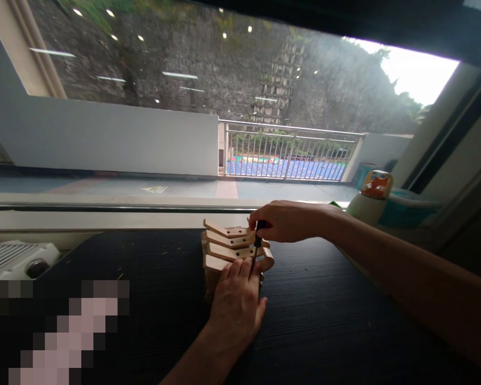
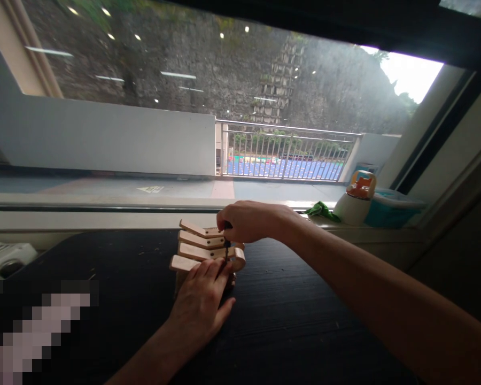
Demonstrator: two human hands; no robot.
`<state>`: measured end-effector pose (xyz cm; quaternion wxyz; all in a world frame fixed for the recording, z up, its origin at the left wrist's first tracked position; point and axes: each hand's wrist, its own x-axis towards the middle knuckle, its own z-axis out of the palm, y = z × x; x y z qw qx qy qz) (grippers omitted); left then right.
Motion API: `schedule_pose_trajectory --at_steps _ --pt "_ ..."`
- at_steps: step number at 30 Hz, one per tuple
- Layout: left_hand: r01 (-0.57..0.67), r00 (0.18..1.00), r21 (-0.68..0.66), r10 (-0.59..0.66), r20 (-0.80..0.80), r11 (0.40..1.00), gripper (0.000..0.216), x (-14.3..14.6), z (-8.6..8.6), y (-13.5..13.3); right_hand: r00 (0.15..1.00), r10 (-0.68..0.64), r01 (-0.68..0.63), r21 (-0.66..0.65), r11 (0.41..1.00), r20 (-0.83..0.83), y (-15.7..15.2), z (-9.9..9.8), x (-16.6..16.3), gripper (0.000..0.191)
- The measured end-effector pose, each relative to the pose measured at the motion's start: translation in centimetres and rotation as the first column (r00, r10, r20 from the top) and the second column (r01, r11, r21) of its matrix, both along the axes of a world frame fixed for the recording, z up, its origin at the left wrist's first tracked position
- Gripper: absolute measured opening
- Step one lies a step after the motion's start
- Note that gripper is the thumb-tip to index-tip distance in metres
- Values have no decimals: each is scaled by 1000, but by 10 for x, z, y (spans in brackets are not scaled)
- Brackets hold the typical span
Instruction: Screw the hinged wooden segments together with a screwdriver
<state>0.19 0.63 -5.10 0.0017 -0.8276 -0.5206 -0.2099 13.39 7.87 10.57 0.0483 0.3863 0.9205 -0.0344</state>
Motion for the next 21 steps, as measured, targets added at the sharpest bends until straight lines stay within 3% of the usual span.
schedule_pose_trajectory --at_steps 13,21 --pt "-1 1000 2 1 -21 1000 56 0 -1 0 1000 -21 21 34 999 -5 -1 -8 -9 21" --pt "4 1000 0 -4 -3 1000 56 0 -1 -1 999 -35 34 19 999 22 3 -1 -4 30"
